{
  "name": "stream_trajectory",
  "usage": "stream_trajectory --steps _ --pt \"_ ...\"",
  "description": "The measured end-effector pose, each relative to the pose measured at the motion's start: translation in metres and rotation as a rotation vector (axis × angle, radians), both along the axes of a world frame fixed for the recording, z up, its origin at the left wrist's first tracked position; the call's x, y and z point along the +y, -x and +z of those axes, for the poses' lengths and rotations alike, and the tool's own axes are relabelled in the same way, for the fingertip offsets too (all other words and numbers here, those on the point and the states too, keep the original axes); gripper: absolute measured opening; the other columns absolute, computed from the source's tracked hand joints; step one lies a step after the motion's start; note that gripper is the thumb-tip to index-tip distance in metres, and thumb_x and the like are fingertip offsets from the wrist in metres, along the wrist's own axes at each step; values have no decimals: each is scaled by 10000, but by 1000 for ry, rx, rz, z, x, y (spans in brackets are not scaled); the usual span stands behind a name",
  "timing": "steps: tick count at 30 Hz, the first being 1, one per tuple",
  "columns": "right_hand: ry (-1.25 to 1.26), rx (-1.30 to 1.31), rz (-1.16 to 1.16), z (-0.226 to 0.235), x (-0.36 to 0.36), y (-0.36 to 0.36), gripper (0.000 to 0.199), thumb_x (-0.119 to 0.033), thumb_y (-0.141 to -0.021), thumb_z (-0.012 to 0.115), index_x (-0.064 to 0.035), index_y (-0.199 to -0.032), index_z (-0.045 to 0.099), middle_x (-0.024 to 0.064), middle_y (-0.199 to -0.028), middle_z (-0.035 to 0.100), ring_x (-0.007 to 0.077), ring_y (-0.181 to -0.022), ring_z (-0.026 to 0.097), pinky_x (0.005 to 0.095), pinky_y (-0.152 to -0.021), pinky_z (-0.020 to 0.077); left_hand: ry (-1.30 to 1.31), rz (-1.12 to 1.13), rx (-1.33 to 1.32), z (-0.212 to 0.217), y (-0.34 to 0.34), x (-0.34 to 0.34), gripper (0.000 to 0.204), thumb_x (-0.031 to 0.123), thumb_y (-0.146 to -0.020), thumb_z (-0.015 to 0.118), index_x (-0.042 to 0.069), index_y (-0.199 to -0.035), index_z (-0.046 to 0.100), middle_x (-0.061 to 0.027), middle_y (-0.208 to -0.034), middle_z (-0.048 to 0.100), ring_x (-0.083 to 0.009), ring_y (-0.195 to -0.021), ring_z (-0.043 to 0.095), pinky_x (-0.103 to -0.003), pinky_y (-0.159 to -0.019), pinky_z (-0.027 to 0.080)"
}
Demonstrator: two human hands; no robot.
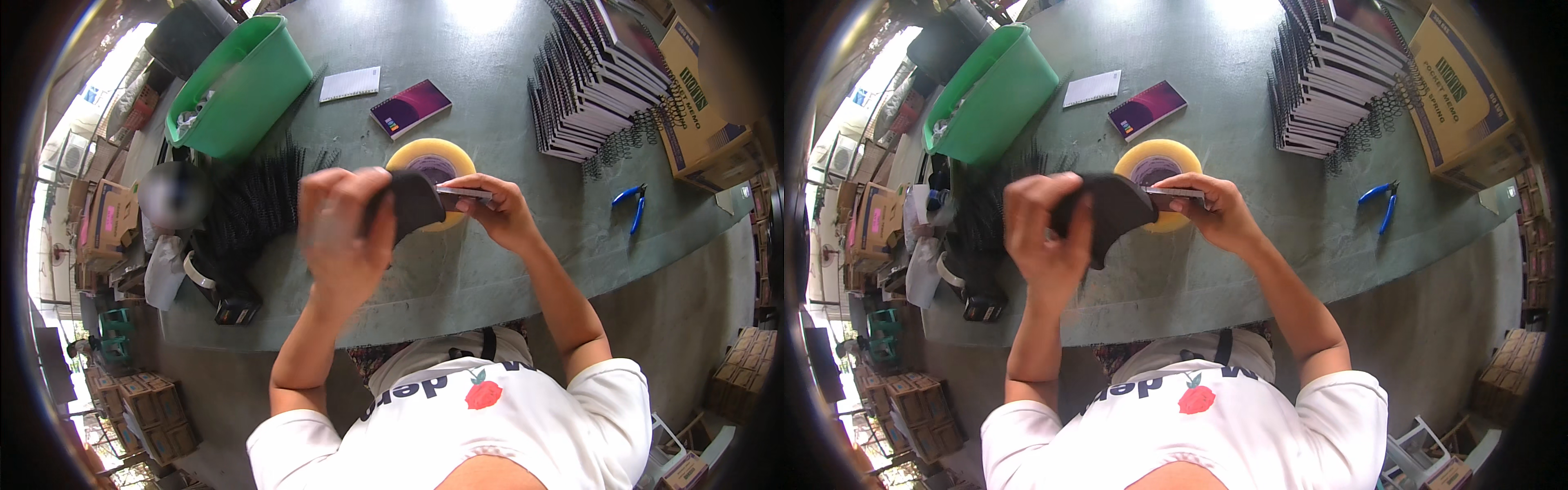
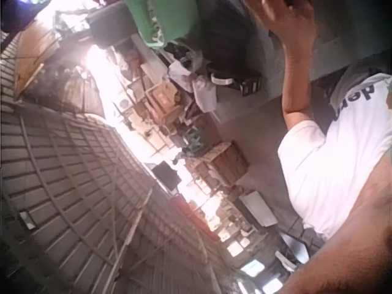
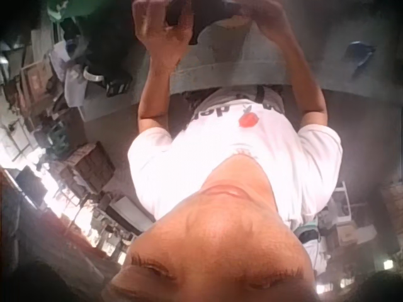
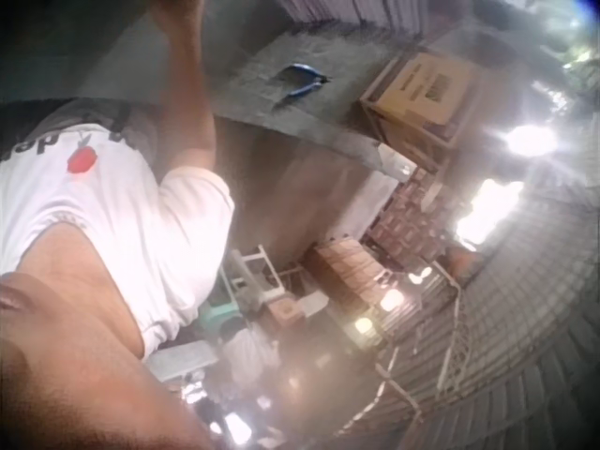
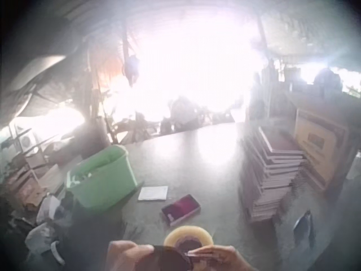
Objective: The person binds notebooks by manually threading spiral wire coils through the punched holes of small notebooks, using wire cutters to trim and crimp the ends, and stacking the completed notebooks.
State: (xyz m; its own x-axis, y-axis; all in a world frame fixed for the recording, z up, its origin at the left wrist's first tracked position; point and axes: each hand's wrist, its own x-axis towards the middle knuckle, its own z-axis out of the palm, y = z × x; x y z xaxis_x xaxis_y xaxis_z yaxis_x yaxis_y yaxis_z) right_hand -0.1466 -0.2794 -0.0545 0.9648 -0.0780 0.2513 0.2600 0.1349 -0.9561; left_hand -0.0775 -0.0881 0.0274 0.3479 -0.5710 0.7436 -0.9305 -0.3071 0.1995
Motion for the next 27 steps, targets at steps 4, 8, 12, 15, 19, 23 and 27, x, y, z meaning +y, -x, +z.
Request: stream_trajectory --steps 4,8,12,15,19,23,27 --pt "105 29 16 6 2 1 270 115 -851 512 21 -1091 592 71 -1050 623 136 -979 595 266 -919 474 -242 -146 280 -29 17 -5 288 -21 -682 697 70 -950 644 -88 -884 588 -212 -766 592 -308 -619 497" --pt "73 23 -12 5 -1 -1 290 111 -851 518 5 -1109 595 67 -1029 631 135 -971 599 261 -900 481 138 125 63 7 -1 1 291 -23 -683 669 87 -952 650 -81 -887 559 -239 -795 595 -343 -639 518" --pt "165 41 53 10 3 -3 356 129 -832 522 -3 -1158 579 66 -1046 641 126 -988 592 260 -889 479 -109 -115 164 -28 8 -8 315 -30 -654 714 78 -946 667 -74 -913 578 -209 -760 597 -309 -631 520" --pt "295 -5 16 8 -2 3 429 159 -807 513 -1 -1203 553 69 -1102 631 129 -1022 578 268 -896 465 44 -47 191 -9 5 -10 316 -32 -658 729 77 -949 673 -79 -924 581 -211 -785 602 -308 -663 524" --pt "278 -3 -4 7 0 -1 480 153 -786 525 -41 -1224 550 75 -1075 662 112 -990 602 258 -878 474 -35 -95 213 -12 11 -15 264 -41 -682 720 62 -921 676 -86 -914 598 -208 -813 606 -313 -694 524" --pt "307 -26 -12 2 -1 -2 545 176 -751 507 -54 -1244 535 74 -1065 667 118 -985 607 266 -874 478 127 -32 47 8 -1 -20 232 -18 -704 692 59 -921 660 -86 -877 588 -231 -795 598 -330 -666 510" --pt "334 -5 16 2 -6 -3 518 117 -785 555 -74 -1264 521 73 -1058 669 118 -977 607 268 -858 481 -77 -113 408 -31 29 -21 249 14 -713 711 41 -954 660 -119 -928 593 -266 -810 602 -343 -690 500"
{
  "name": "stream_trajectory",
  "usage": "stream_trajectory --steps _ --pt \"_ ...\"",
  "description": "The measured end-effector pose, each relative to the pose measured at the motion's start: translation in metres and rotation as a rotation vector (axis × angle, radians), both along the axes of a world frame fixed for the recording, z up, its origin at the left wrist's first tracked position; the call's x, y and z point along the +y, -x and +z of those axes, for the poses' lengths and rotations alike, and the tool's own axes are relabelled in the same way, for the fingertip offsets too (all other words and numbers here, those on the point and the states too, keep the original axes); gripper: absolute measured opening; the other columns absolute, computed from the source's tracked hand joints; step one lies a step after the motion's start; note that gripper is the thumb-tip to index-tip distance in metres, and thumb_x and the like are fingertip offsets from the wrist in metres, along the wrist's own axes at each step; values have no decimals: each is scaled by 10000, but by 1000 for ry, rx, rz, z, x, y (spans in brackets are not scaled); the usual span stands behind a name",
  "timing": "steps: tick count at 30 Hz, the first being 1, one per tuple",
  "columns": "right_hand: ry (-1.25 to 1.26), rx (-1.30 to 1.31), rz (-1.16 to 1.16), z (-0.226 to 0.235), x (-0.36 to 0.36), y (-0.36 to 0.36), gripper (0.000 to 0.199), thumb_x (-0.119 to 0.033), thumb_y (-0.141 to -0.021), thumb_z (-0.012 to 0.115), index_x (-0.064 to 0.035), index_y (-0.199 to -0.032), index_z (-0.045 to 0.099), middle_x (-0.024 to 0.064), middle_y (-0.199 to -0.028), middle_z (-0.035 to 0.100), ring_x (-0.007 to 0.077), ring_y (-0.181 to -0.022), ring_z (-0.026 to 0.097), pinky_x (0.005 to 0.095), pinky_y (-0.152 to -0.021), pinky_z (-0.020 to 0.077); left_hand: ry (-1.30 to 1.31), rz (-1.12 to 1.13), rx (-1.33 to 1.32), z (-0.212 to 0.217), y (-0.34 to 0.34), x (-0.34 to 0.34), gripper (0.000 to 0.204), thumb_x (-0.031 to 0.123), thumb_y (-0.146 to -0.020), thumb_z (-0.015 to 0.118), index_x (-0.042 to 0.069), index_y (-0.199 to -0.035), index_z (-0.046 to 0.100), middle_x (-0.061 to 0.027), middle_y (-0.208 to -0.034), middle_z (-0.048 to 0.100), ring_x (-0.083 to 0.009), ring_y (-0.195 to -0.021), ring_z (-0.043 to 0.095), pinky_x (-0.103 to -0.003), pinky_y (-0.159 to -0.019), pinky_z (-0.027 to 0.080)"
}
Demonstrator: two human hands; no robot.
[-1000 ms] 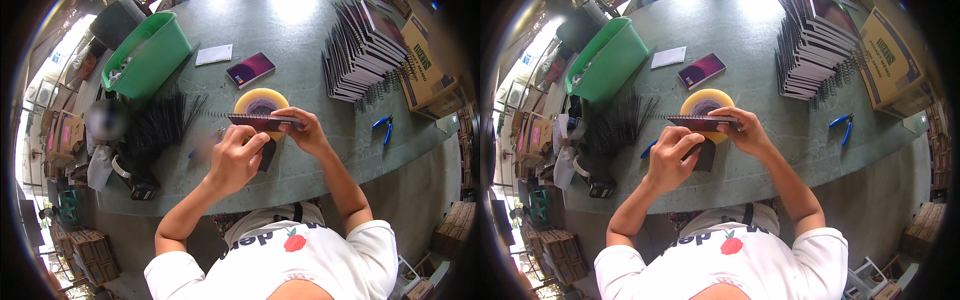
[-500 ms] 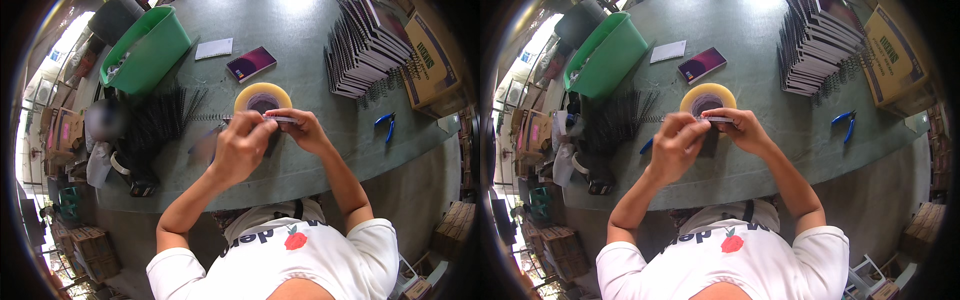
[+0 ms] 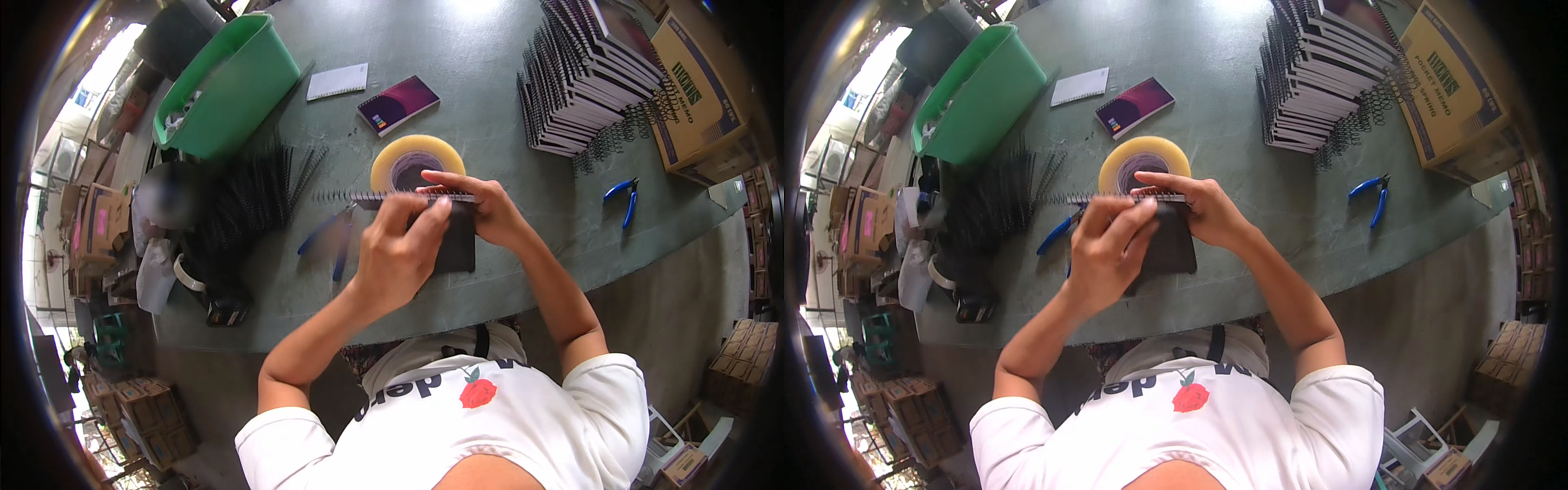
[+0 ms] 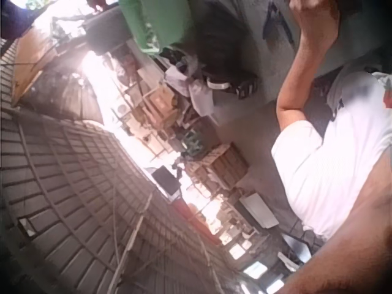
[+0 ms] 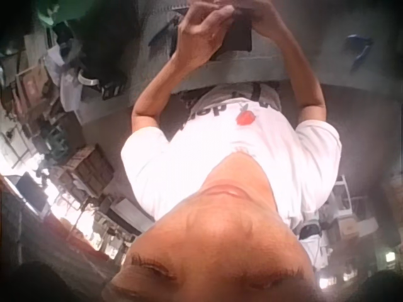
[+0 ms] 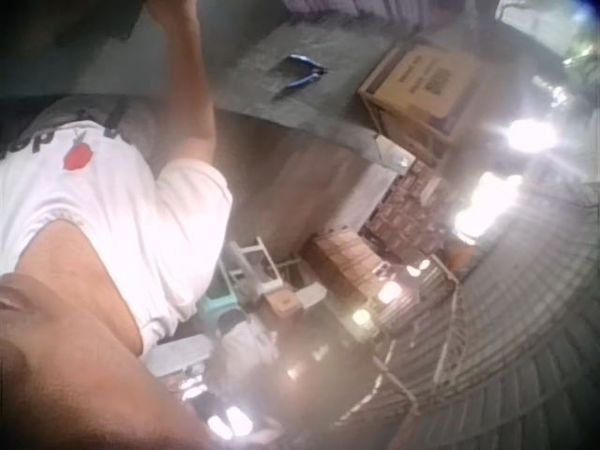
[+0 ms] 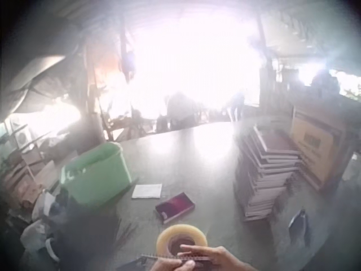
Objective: The person binds notebooks by manually threading spiral wire coils through the punched holes of small notebooks, using wire cutters to trim and crimp the ends, and stacking the completed notebooks.
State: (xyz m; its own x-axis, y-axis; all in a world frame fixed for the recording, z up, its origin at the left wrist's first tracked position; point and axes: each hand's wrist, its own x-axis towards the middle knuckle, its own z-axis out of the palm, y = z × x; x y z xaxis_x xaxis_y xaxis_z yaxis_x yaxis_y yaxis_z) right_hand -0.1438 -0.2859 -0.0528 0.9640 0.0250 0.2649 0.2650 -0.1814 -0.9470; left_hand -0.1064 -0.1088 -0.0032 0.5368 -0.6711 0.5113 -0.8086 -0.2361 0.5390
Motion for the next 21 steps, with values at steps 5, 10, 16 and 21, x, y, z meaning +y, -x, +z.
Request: stream_trajectory --steps 5,10,16,21 --pt "-151 -134 48 -9 4 -8 348 -7 -848 600 -71 -1191 588 45 -1091 658 104 -982 598 256 -839 490 -147 -102 36 -53 17 10 297 107 -727 726 51 -1006 645 -126 -962 582 -284 -852 588 -350 -723 491" --pt "-95 -234 7 1 4 -1 310 97 -871 478 -36 -1106 630 82 -1183 605 157 -1060 585 267 -854 503 -22 45 -328 -8 2 10 266 153 -769 690 49 -1009 641 -128 -1011 595 -277 -938 568 -395 -776 467" --pt "-249 -34 -109 -4 10 9 240 64 -850 549 -3 -1063 637 80 -1060 662 163 -968 635 265 -818 507 -247 -16 -335 13 -34 3 204 153 -785 669 68 -966 631 -99 -974 614 -273 -917 562 -382 -796 411" --pt "66 -65 -153 -5 6 13 209 -1 -825 614 -9 -1031 642 100 -905 693 121 -814 661 262 -722 515 -280 -92 -216 14 -37 -6 304 176 -752 702 75 -1021 602 -110 -942 603 -281 -898 566 -394 -781 414"
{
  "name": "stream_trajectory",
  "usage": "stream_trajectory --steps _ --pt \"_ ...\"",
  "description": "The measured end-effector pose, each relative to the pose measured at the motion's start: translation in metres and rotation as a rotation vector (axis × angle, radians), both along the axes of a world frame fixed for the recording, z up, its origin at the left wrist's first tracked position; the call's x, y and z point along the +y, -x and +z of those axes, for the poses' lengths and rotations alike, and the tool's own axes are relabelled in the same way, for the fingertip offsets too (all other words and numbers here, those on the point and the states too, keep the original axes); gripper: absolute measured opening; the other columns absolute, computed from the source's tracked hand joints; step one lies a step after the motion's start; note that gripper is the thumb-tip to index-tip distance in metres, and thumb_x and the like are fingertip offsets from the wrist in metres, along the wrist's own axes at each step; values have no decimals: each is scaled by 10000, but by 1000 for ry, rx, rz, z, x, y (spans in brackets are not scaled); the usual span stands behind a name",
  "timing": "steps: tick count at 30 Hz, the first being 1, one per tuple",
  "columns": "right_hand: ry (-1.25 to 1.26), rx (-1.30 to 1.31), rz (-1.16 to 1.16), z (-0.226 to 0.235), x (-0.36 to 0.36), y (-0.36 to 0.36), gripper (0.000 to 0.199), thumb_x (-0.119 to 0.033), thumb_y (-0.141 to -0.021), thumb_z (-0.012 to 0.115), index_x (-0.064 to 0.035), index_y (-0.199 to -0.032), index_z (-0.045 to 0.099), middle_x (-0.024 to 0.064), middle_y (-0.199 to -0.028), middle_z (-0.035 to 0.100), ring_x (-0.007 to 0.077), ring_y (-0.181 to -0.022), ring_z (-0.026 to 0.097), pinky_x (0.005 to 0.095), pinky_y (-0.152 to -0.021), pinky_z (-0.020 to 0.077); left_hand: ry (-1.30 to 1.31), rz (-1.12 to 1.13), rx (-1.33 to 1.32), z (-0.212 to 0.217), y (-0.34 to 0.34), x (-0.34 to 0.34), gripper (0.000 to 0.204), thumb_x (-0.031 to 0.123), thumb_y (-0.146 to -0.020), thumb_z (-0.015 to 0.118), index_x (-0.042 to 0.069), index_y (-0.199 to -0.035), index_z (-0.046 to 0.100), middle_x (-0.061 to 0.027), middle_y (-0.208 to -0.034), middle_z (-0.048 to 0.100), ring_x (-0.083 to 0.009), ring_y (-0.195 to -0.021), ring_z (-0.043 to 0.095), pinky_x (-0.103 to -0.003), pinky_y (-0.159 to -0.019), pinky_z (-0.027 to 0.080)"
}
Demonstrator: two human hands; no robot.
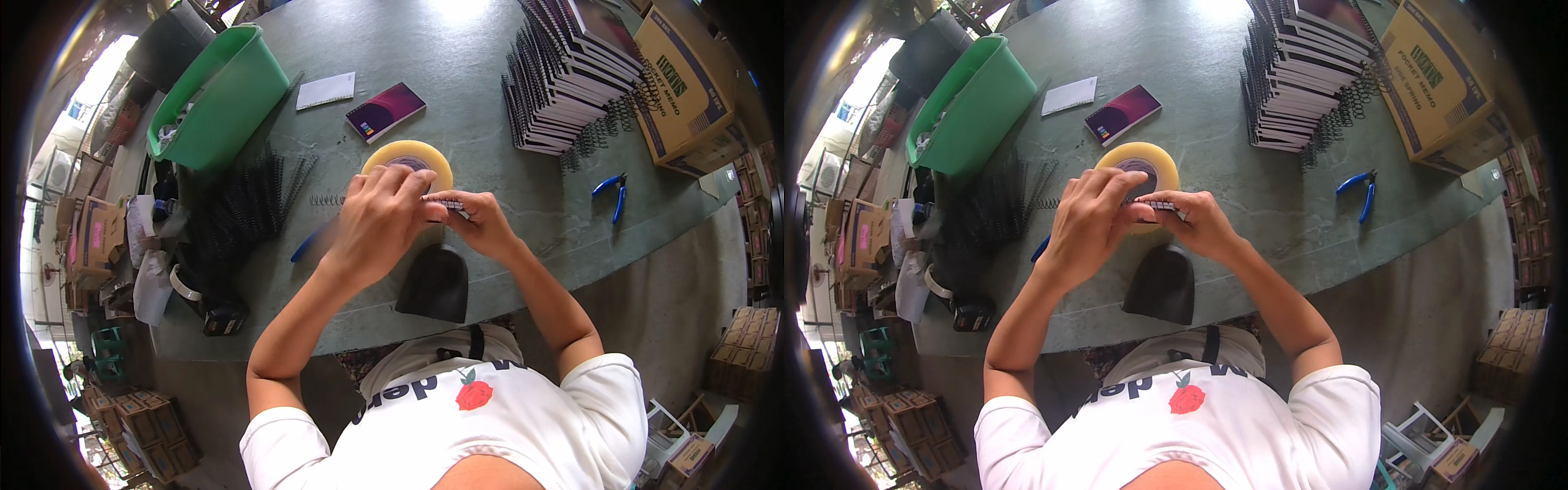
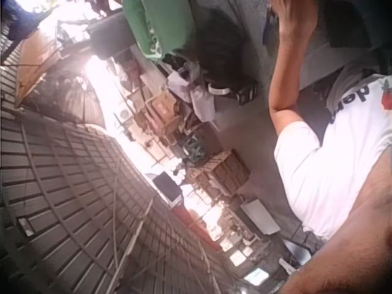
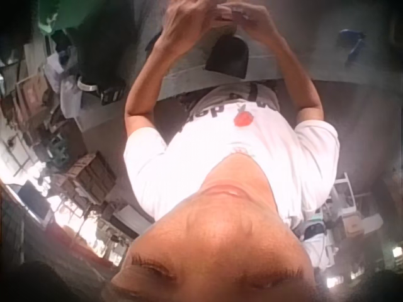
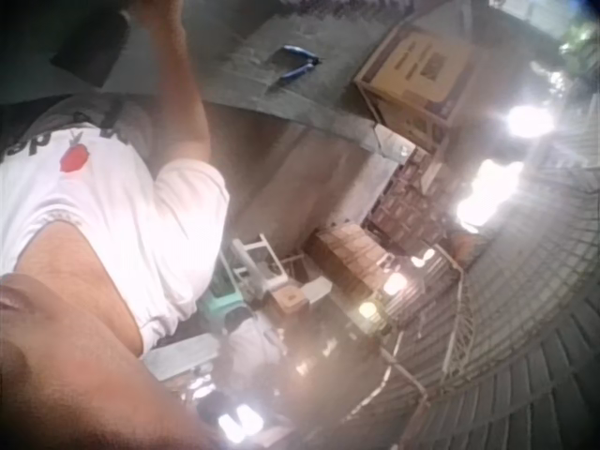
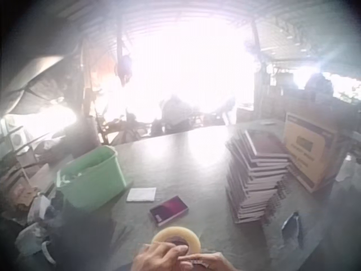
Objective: The person binds notebooks by manually threading spiral wire coils through the punched holes of small notebooks, using wire cutters to trim and crimp the ends, and stacking the completed notebooks.
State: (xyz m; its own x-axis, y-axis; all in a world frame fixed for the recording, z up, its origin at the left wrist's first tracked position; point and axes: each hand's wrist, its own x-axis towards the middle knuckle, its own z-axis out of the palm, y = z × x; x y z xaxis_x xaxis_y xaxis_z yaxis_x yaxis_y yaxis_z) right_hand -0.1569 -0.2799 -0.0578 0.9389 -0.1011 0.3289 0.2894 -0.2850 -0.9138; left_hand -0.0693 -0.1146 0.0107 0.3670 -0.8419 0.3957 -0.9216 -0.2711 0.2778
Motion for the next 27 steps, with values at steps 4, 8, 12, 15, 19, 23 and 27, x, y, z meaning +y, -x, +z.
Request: stream_trajectory --steps 4,8,12,15,19,23,27 --pt "54 47 -31 -5 -2 1 220 0 -808 613 -10 -1026 638 113 -845 686 131 -737 656 267 -668 506 43 -30 67 5 3 -12 354 185 -727 726 61 -1031 592 -107 -902 595 -290 -883 570 -408 -769 434" --pt "56 -3 -25 -4 -2 1 220 34 -788 582 -10 -996 637 116 -785 668 141 -674 628 280 -637 494 118 -139 70 -3 5 -21 284 127 -722 714 31 -967 608 -112 -869 604 -296 -861 574 -409 -748 459" --pt "139 102 -26 -10 -9 2 204 55 -764 551 -2 -950 614 145 -760 637 151 -670 621 306 -624 485 134 -198 109 -9 8 -25 217 39 -703 679 22 -909 613 -112 -855 595 -297 -830 565 -385 -725 464" --pt "-73 41 -16 -22 -2 2 214 59 -747 538 -2 -948 580 171 -773 610 244 -699 637 341 -631 478 144 -190 131 -7 7 -30 183 7 -671 659 33 -834 578 -103 -804 552 -295 -807 540 -380 -694 451" --pt "164 7 -15 0 9 7 262 85 -720 519 -12 -960 558 189 -793 589 394 -758 587 391 -653 468 148 -128 187 -2 14 -25 201 -23 -627 631 52 -772 513 -96 -779 495 -298 -803 512 -399 -681 436" --pt "150 -113 -85 24 3 10 346 117 -731 520 -29 -1040 575 167 -881 635 317 -795 638 355 -676 510 281 -19 -74 11 13 -24 265 87 -671 706 76 -908 588 -105 -882 542 -286 -886 530 -371 -724 440" --pt "580 -551 -593 134 -51 30 314 22 -846 517 -94 -1117 624 100 -1056 655 213 -889 658 289 -735 523 568 195 -220 52 -2 9 310 163 -740 727 78 -1015 612 -123 -975 574 -286 -964 535 -382 -830 421"
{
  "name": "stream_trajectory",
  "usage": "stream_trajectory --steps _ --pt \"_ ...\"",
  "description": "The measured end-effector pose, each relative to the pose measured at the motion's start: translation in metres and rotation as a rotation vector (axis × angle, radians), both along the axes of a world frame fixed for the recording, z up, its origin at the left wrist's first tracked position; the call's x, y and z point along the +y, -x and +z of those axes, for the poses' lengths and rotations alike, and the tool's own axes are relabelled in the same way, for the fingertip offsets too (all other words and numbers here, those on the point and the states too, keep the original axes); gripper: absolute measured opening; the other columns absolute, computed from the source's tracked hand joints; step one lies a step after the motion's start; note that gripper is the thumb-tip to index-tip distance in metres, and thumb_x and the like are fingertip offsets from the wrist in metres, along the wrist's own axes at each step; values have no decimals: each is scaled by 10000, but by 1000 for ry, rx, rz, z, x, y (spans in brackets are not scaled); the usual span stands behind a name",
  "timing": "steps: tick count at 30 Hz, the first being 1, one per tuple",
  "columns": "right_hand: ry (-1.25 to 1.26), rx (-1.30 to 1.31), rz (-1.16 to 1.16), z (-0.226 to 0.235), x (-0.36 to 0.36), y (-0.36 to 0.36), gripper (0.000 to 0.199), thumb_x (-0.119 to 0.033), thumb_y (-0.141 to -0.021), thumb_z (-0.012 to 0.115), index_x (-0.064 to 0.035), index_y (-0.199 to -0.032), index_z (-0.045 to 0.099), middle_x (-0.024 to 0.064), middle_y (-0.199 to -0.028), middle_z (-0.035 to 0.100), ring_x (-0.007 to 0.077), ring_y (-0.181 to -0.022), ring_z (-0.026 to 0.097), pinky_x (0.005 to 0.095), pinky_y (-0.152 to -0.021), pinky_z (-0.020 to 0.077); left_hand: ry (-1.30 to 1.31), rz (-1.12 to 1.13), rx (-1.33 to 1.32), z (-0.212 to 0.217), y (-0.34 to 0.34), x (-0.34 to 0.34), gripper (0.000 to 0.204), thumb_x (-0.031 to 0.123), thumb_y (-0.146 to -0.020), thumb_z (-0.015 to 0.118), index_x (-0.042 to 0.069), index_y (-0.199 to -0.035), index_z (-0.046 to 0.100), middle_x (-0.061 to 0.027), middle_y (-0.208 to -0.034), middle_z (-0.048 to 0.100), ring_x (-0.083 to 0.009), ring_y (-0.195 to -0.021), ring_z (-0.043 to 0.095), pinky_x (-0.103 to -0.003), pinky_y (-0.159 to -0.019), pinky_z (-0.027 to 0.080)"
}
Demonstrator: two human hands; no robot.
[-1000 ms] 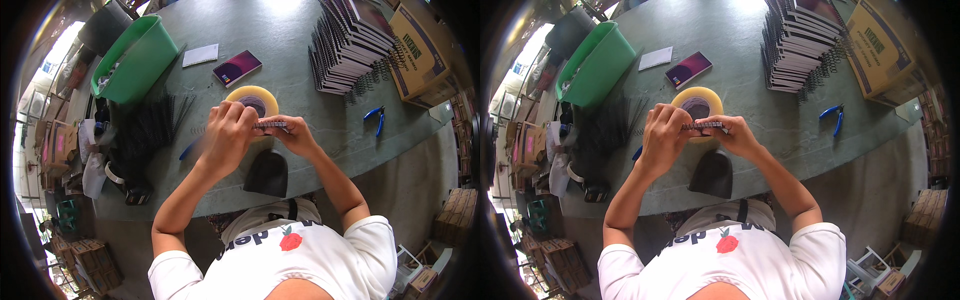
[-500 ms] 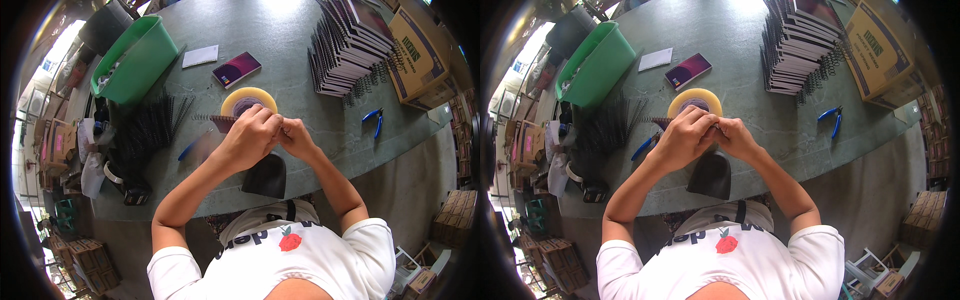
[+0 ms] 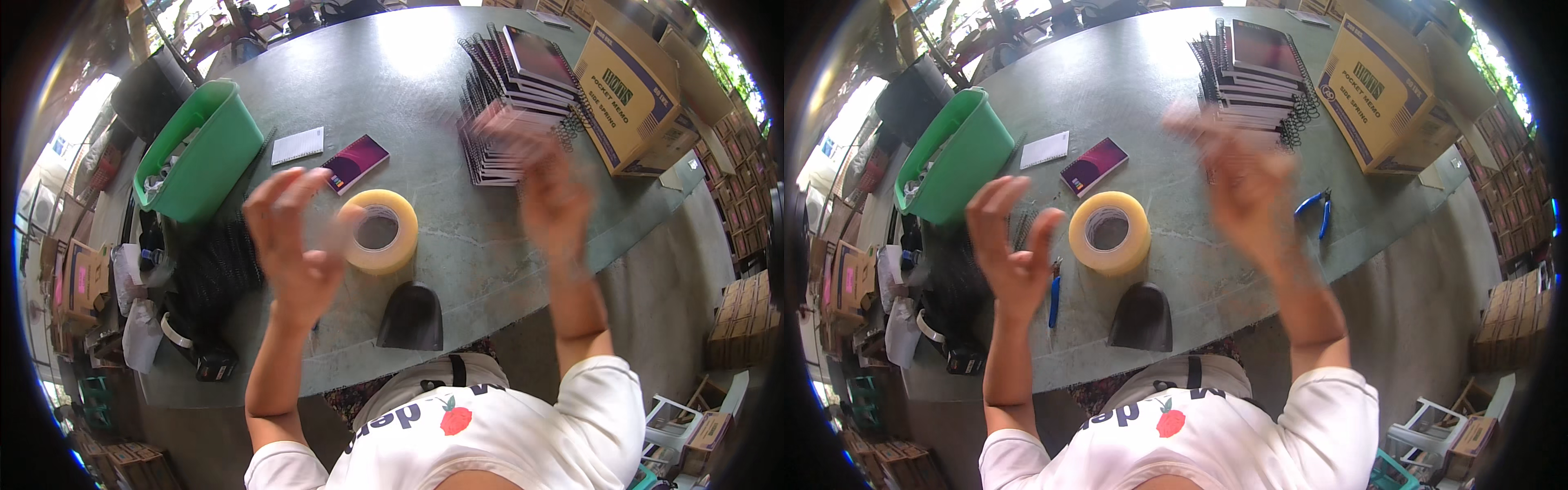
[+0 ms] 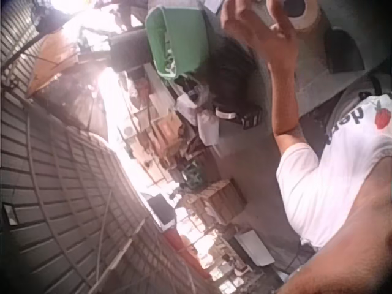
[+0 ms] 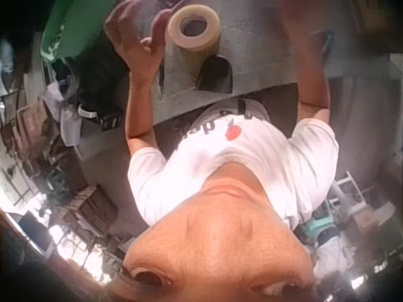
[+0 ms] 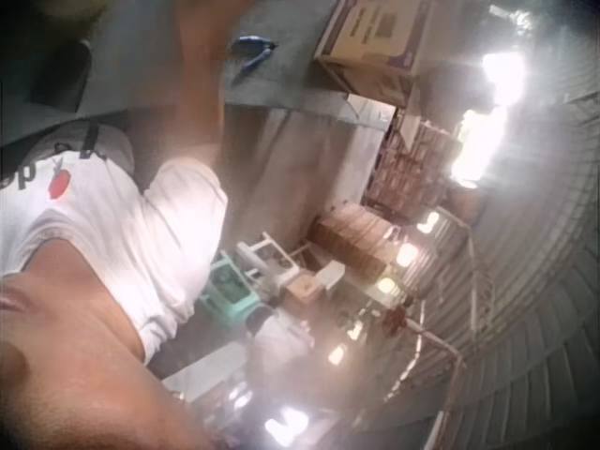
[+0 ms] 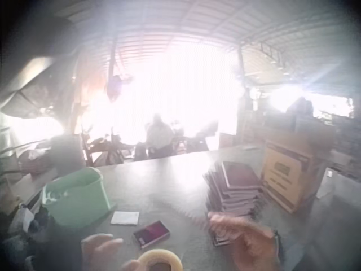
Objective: The person binds notebooks by manually threading spiral wire coils through the punched holes of small notebooks, using wire cutters to trim and crimp the ends, and stacking the completed notebooks.
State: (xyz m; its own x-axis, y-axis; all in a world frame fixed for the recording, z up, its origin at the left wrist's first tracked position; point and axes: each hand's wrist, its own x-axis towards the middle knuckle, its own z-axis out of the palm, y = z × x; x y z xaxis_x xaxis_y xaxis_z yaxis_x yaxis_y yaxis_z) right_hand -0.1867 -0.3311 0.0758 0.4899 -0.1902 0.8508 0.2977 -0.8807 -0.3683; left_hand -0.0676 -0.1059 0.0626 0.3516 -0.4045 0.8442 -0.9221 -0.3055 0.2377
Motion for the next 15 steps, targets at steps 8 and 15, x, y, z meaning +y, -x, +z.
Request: stream_trajectory --steps 8,15 --pt "280 557 -304 57 -116 0 393 -282 -843 624 -137 -1206 580 101 -1267 551 275 -1216 477 348 -1033 333 -153 -28 13 -43 -34 14 152 116 -763 688 63 -898 646 -103 -930 601 -296 -891 553 -386 -755 445" --pt "517 299 -321 54 -81 -18 449 -427 -847 573 -148 -1200 584 59 -1308 526 259 -1292 402 428 -1102 238 -403 -76 358 -113 -139 -9 118 144 -794 648 32 -823 668 -129 -786 650 -309 -792 611 -382 -735 475"
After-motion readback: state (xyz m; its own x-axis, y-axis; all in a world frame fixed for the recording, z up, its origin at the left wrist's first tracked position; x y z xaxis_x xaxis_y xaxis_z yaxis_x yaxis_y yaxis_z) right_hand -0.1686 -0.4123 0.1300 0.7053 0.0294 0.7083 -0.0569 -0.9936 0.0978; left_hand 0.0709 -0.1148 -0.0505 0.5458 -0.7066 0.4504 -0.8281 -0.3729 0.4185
